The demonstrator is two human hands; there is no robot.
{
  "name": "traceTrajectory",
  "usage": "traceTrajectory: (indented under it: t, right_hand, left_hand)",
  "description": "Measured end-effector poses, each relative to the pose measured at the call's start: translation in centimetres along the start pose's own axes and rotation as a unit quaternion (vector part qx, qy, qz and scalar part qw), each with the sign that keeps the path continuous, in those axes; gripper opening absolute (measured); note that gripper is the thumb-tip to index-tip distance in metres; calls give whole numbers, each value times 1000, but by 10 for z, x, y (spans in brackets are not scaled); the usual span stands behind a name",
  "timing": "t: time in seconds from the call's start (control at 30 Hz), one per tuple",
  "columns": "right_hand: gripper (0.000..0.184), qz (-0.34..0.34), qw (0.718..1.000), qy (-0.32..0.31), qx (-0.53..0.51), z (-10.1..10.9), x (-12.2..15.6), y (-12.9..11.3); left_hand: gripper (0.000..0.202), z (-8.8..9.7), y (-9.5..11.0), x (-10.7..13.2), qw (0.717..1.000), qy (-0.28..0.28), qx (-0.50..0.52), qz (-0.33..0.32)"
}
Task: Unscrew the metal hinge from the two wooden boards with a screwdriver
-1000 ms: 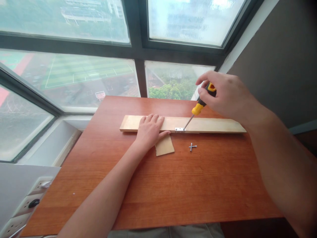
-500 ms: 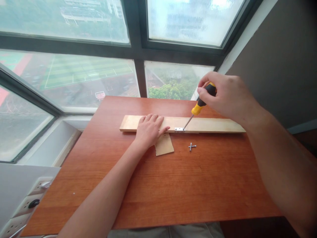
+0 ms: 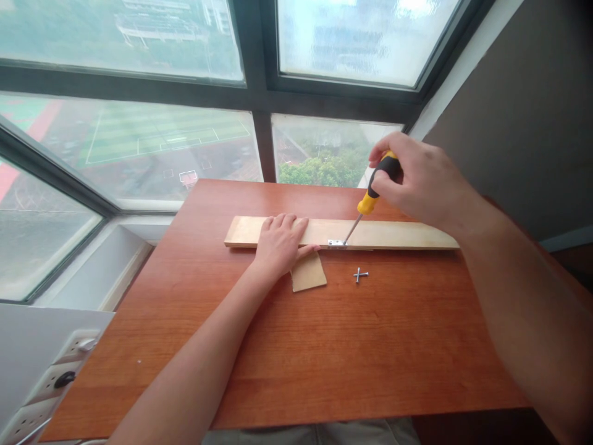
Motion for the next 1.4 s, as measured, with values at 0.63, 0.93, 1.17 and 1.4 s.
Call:
traceTrajectory:
  t: [0.63,0.93,1.17,1.4]
  right_hand:
    - [22,-25,999,20,26,1,1,2]
    - [21,27,998,-5,-55,0,3,-2]
    - [26,28,988,-23,-152,2,3,-5]
    - [33,-31,998,-1,51,-1,0,0]
  left_hand:
    - [57,0,-10,-1,1000,-3,2,10]
    - [59,-1,-9,0,1000,-6,0,13]
    - [60,-1,-9,0,1000,-4,7,19]
    - [62,-1,-9,0,1000,-4,2,20]
Point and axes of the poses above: each hand's wrist, its own x-axis away from the middle knuckle, its own z-axis out of the back of the hand, y = z × x, the point moved 5 cm from there along -x, towards the middle knuckle, and after that the axes turned 14 degrees about x, right-handed, at the moved point
